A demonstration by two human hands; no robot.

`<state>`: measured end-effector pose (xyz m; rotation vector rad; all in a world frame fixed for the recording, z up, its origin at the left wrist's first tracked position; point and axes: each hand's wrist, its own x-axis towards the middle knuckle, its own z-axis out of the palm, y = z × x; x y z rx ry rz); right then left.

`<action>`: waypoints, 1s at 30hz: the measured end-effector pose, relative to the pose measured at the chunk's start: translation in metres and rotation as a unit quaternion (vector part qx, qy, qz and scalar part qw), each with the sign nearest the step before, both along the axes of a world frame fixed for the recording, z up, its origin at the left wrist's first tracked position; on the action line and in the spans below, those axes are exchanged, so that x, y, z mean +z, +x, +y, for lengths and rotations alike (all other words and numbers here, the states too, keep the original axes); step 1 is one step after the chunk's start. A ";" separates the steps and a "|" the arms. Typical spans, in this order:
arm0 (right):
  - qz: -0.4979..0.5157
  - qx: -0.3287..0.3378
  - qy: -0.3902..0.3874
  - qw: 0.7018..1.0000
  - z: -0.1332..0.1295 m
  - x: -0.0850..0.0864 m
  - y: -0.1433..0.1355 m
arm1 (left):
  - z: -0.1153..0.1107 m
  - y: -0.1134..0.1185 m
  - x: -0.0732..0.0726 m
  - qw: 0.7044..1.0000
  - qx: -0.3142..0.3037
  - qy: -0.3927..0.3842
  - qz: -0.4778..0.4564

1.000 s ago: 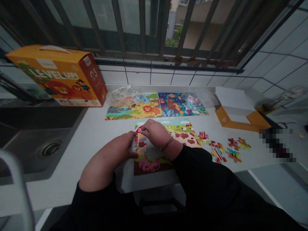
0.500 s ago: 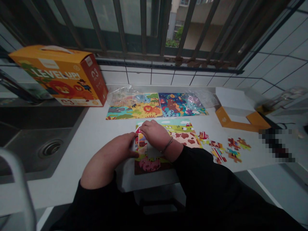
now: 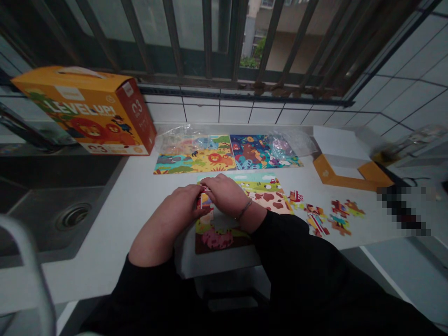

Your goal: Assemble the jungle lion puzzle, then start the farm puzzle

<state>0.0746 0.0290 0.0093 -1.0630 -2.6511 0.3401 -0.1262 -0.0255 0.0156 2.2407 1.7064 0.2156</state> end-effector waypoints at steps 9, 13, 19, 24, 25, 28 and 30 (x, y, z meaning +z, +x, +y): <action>-0.005 -0.017 0.014 1.000 0.006 -0.001 0.006 | -0.009 0.012 0.011 0.998 0.004 -0.007 0.059; -0.040 -0.011 0.024 0.999 0.004 0.001 0.004 | -0.011 0.024 0.017 0.995 0.014 -0.011 0.098; -0.074 -0.014 0.025 0.997 0.000 0.008 0.004 | -0.009 0.024 0.014 0.997 -0.001 -0.016 0.079; -0.063 -0.009 0.014 0.998 -0.002 0.011 0.005 | -0.009 0.020 0.008 0.999 -0.004 -0.013 0.044; -0.055 -0.011 0.011 0.998 -0.002 0.011 0.005 | -0.009 0.020 0.008 0.999 -0.003 -0.013 0.043; -0.042 -0.015 0.009 0.999 -0.002 0.010 0.006 | -0.009 0.020 0.009 0.999 0.001 -0.012 0.042; -0.037 -0.012 0.012 0.999 -0.001 0.007 0.007 | -0.010 0.020 0.010 0.999 -0.001 -0.011 0.039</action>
